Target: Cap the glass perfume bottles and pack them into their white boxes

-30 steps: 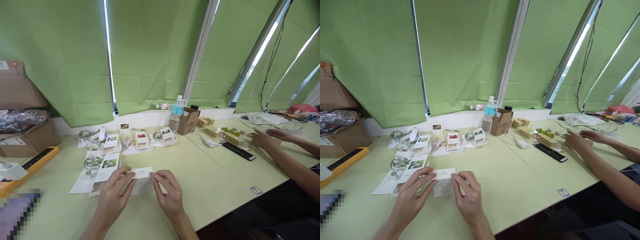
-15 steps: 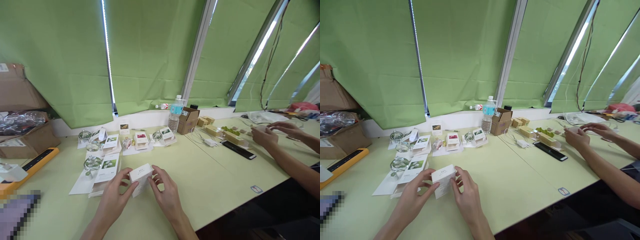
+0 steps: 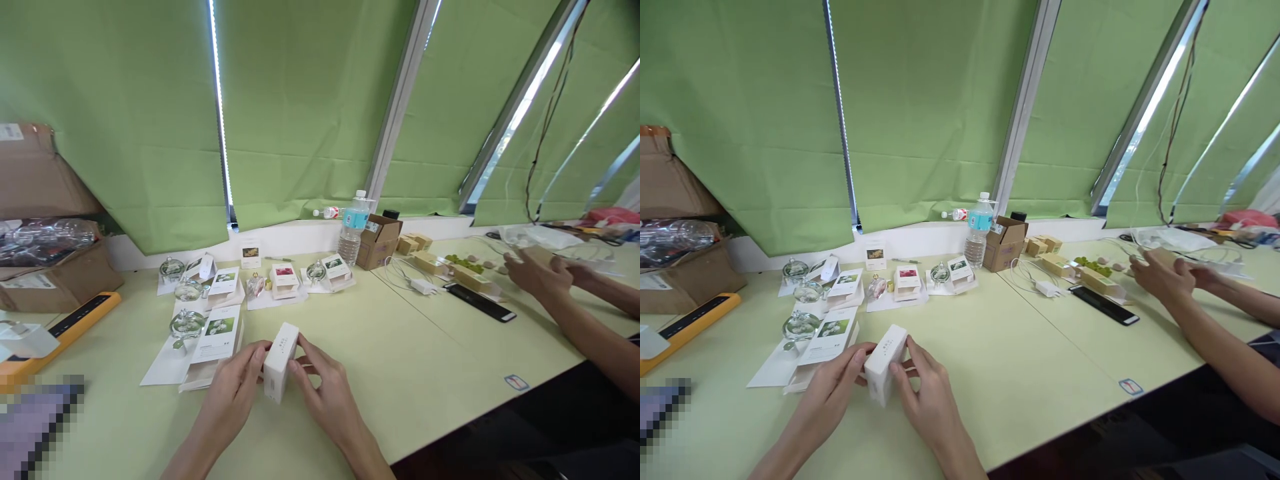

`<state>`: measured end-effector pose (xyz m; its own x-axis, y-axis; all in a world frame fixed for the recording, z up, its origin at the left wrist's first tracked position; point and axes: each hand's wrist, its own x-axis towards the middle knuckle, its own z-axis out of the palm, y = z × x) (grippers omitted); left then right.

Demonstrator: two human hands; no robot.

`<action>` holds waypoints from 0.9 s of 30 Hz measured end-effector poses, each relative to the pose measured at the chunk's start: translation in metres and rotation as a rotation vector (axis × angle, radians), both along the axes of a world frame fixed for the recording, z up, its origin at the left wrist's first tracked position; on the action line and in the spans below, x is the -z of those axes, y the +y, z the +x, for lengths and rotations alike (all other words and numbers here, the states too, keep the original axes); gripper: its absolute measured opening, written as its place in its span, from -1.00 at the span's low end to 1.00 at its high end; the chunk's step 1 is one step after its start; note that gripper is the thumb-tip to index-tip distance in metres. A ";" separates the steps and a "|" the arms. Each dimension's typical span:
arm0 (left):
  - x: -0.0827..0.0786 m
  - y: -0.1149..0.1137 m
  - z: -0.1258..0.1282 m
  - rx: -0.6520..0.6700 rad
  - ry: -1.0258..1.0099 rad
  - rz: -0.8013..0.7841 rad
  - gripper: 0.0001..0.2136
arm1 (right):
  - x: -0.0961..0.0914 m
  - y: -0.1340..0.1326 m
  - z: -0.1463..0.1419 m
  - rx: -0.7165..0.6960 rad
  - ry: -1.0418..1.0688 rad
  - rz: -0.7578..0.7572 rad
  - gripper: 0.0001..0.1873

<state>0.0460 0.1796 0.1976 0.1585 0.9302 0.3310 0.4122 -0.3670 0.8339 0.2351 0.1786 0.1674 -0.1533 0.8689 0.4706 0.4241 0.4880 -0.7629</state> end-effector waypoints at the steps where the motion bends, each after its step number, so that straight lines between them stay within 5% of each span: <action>1: 0.002 0.000 0.000 0.004 -0.013 -0.002 -0.71 | -0.002 -0.001 0.000 -0.020 -0.021 0.000 -0.46; 9: 0.009 -0.001 0.001 0.048 -0.023 -0.120 -0.57 | -0.020 -0.007 -0.005 -0.087 -0.168 -0.033 -0.34; 17: 0.020 0.000 -0.001 0.024 0.058 -0.180 -0.47 | -0.021 -0.008 -0.005 -0.072 -0.135 -0.121 -0.72; 27: 0.006 -0.002 0.001 -0.007 0.071 -0.141 -0.60 | -0.004 0.000 0.000 0.070 0.002 -0.160 -0.40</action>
